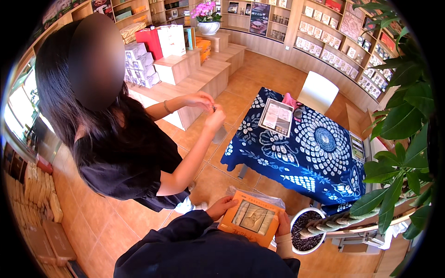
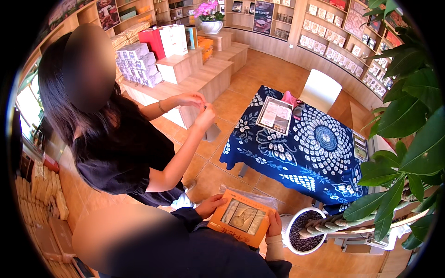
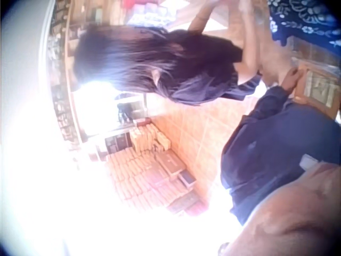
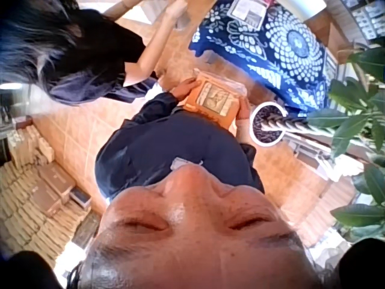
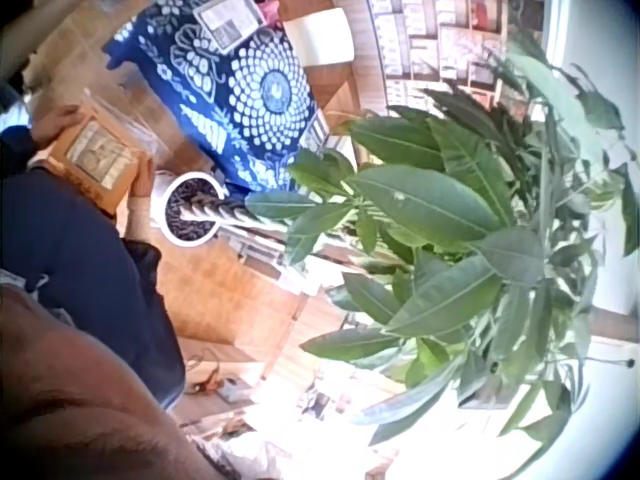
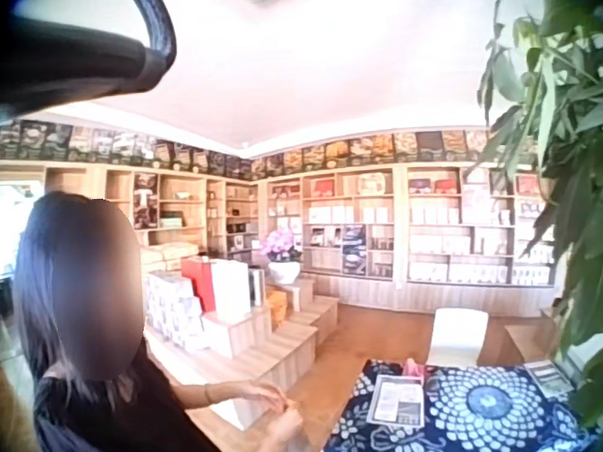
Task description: The person wraps small orange boxes in clear plastic bags. They pick up a box, slide it into a bag, and seal it. The person then wipes the wrapped box with a white tissue. The process is repeated for multiple boxes in a retail setting.
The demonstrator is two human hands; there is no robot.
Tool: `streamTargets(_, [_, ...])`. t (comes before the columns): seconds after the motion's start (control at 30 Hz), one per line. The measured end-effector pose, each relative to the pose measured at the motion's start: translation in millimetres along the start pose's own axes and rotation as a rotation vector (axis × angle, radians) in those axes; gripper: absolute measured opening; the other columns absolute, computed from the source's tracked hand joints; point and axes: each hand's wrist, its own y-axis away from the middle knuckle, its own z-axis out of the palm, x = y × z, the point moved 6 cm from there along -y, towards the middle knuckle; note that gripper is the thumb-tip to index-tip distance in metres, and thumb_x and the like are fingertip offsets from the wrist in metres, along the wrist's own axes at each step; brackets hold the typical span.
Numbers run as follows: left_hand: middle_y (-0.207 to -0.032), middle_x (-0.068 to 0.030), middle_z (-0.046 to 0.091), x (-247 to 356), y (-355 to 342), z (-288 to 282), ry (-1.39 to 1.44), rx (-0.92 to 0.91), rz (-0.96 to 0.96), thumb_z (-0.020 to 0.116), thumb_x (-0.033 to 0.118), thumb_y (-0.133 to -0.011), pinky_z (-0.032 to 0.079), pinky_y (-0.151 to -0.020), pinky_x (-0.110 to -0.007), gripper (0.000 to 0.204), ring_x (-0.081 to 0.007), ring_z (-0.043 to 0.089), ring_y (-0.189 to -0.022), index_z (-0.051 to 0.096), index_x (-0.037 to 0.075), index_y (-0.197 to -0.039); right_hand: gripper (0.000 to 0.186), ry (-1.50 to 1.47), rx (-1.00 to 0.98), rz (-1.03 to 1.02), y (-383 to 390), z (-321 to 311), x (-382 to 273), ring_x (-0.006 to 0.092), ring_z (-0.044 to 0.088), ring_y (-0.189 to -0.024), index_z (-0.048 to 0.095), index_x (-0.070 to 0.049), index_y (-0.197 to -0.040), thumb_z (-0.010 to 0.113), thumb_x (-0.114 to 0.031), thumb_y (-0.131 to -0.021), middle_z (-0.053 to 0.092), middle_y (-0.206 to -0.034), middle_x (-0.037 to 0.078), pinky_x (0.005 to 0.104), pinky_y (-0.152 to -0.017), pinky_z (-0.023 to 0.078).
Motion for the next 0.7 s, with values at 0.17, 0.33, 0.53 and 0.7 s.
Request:
streamTargets(0.17, [-0.112, -0.0086, 0.051, -2.9, 15.9, 8.2, 0.027, 0.04, -0.07, 0.051, 0.025, -0.09, 0.044, -0.085, -0.027, 0.046, -0.0145, 0.053, -0.098, 0.037, -0.002, -0.125, 0.033, 0.064, 0.013, 0.06, 3.7, -9.7, 11.9, 0.0162, 0.056, -0.091, 0.05, 0.0, -0.113, 0.048, -0.024, -0.09, 0.058, -0.102, 0.007, 0.0277, -0.079, 0.046])
streamTargets(0.33, [-0.11, -0.01, 0.053, -8.9, 19.4, 4.8, 0.099, -0.006, -0.067, 0.052, 0.024, -0.09, 0.046, -0.082, -0.028, 0.043, -0.0161, 0.055, -0.097, 0.041, -0.003, -0.121, 0.037, 0.134, -0.02, 0.091, 16.8, -6.0, 13.9, 0.0161, 0.056, -0.091, 0.049, 0.001, -0.113, 0.048, -0.027, -0.09, 0.057, -0.104, 0.008, 0.0281, -0.082, 0.044])
streamTargets(0.53, [-0.111, -0.0113, 0.053, -27.2, 31.4, -2.4, 0.09, -0.03, -0.148, 0.052, 0.023, -0.089, 0.046, -0.084, -0.03, 0.042, -0.0182, 0.055, -0.1, 0.041, -0.005, -0.119, 0.037, 0.133, 0.004, 0.172, 28.1, -30.4, 48.3, 0.0174, 0.056, -0.093, 0.048, 0.002, -0.115, 0.049, -0.025, -0.089, 0.057, -0.105, 0.01, 0.0291, -0.082, 0.045])
streamTargets(0.7, [-0.109, -0.0111, 0.055, -23.5, 47.4, 2.2, 0.106, -0.035, -0.163, 0.052, 0.021, -0.089, 0.045, -0.085, -0.031, 0.04, -0.0184, 0.055, -0.099, 0.043, -0.005, -0.117, 0.039, 0.072, -0.004, 0.18, 42.0, -16.1, 42.5, 0.017, 0.056, -0.093, 0.047, 0.003, -0.116, 0.052, -0.023, -0.088, 0.057, -0.105, 0.01, 0.0284, -0.081, 0.045])
